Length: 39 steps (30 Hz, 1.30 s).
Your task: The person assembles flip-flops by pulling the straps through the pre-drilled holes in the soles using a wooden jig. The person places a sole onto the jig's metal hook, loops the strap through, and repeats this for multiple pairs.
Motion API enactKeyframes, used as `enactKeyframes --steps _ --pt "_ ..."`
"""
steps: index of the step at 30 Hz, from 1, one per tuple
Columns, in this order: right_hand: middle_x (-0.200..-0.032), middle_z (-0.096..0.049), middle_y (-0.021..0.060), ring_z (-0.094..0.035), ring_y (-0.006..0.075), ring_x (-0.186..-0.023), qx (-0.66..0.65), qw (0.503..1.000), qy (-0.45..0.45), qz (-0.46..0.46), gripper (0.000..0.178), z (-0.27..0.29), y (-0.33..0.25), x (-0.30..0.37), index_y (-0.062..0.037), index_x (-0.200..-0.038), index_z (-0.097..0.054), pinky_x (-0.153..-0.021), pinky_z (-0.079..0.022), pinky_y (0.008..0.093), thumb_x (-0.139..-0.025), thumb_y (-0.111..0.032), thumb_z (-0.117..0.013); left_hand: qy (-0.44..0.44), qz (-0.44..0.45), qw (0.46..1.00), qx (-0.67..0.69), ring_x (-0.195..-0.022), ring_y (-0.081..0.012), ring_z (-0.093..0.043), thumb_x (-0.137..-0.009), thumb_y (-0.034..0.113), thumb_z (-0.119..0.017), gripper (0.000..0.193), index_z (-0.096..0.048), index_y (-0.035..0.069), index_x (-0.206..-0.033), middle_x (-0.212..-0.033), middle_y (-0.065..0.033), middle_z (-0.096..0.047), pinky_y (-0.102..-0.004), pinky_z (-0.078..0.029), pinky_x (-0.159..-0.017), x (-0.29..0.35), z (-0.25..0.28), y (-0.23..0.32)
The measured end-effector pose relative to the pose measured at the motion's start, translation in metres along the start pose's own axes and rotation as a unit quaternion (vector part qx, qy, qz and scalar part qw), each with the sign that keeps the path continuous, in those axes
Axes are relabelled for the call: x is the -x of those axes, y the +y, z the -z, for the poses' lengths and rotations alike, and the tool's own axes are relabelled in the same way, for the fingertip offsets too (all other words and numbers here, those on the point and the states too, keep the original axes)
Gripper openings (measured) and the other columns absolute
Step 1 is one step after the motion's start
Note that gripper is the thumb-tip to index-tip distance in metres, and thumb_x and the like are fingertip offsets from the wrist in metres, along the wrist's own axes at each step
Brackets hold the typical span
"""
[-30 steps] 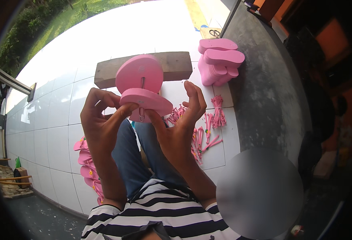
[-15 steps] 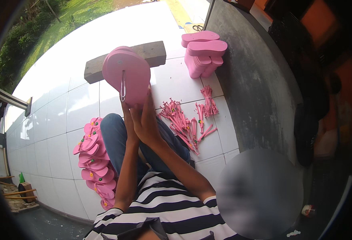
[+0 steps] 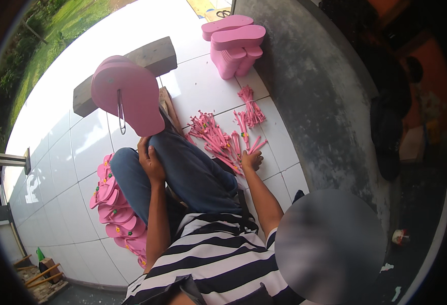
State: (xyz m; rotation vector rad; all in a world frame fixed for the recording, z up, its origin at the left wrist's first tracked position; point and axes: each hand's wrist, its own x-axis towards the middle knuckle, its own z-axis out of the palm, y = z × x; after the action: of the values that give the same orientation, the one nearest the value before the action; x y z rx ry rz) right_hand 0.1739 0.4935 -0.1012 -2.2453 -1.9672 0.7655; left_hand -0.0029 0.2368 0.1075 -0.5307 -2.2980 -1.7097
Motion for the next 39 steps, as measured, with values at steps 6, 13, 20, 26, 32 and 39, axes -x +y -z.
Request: enactKeyframes --steps 6,13,20,26,32,39 --pt "-0.122 -0.05 0.0147 -0.048 0.0341 -0.119 0.135 0.969 0.069 0.197 0.057 -0.005 0.008 -0.012 -0.0115 -0.12 -0.055 -0.092 -0.048 0.0503 -0.076 -0.041 -0.076 0.003 0.007 1.0 0.012 -0.122 -0.0334 -0.054 -0.095 0.016 -0.047 0.036 -0.058 -0.003 -0.123 -0.129 -0.0199 -0.058 -0.0402 -0.037 -0.107 0.002 0.001 0.0" --pt "-0.113 -0.056 0.0114 -0.054 0.03 -0.112 0.148 0.935 0.113 0.302 0.024 -0.005 -0.015 -0.034 -0.007 -0.101 -0.066 -0.086 -0.049 0.0455 -0.085 -0.025 -0.066 0.003 0.02 0.999 0.039 -0.123 -0.0333 -0.053 -0.094 0.016 -0.048 0.036 -0.059 -0.003 -0.123 -0.13 -0.0197 -0.057 -0.0406 -0.036 -0.108 0.0 -0.002 0.001" --pt "-0.086 -0.065 0.0066 -0.062 0.0175 -0.078 -0.364 0.842 -0.05 0.396 0.022 0.113 -0.072 0.0 -0.0016 -0.1 -0.063 -0.077 -0.05 0.0311 -0.094 -0.022 -0.068 0.02 -0.062 0.995 -0.076 -0.118 -0.0347 -0.054 -0.09 0.009 -0.054 0.03 -0.061 0.0 -0.117 -0.123 -0.0193 -0.059 -0.042 -0.038 -0.105 0.008 0.003 0.016" --pt "-0.083 -0.059 0.0022 -0.058 0.0089 -0.073 -0.464 0.746 -0.315 0.36 0.03 0.228 -0.119 0.097 -0.0019 -0.1 -0.06 -0.072 -0.047 0.0234 -0.098 -0.032 -0.065 -0.173 -0.077 0.979 0.071 -0.111 -0.0359 -0.057 -0.089 0.007 -0.064 0.027 -0.061 0.0 -0.114 -0.12 -0.0187 -0.059 -0.0417 -0.043 -0.097 0.022 -0.007 0.101" --pt "-0.077 -0.058 0.0012 -0.054 0.007 -0.068 -0.334 0.649 -0.589 0.347 0.029 0.284 -0.143 0.167 -0.0013 -0.109 -0.059 -0.062 -0.045 0.0224 -0.104 -0.029 -0.052 -0.268 -0.065 0.956 0.097 -0.103 -0.0324 -0.06 -0.093 0.018 -0.066 0.031 -0.057 -0.002 -0.115 -0.119 -0.0182 -0.059 -0.0391 -0.047 -0.089 0.007 -0.001 0.157" --pt "-0.075 -0.058 0.0043 -0.056 0.0124 -0.066 -0.141 0.586 -0.686 0.408 0.035 0.321 -0.159 0.194 -0.0026 -0.111 -0.062 -0.063 -0.045 0.0276 -0.107 -0.032 -0.044 -0.402 0.102 0.89 0.19 -0.078 -0.0266 -0.063 -0.098 0.022 -0.06 0.023 -0.058 0.0 -0.108 -0.09 -0.0144 -0.063 -0.0353 -0.048 -0.07 0.006 0.063 0.162"
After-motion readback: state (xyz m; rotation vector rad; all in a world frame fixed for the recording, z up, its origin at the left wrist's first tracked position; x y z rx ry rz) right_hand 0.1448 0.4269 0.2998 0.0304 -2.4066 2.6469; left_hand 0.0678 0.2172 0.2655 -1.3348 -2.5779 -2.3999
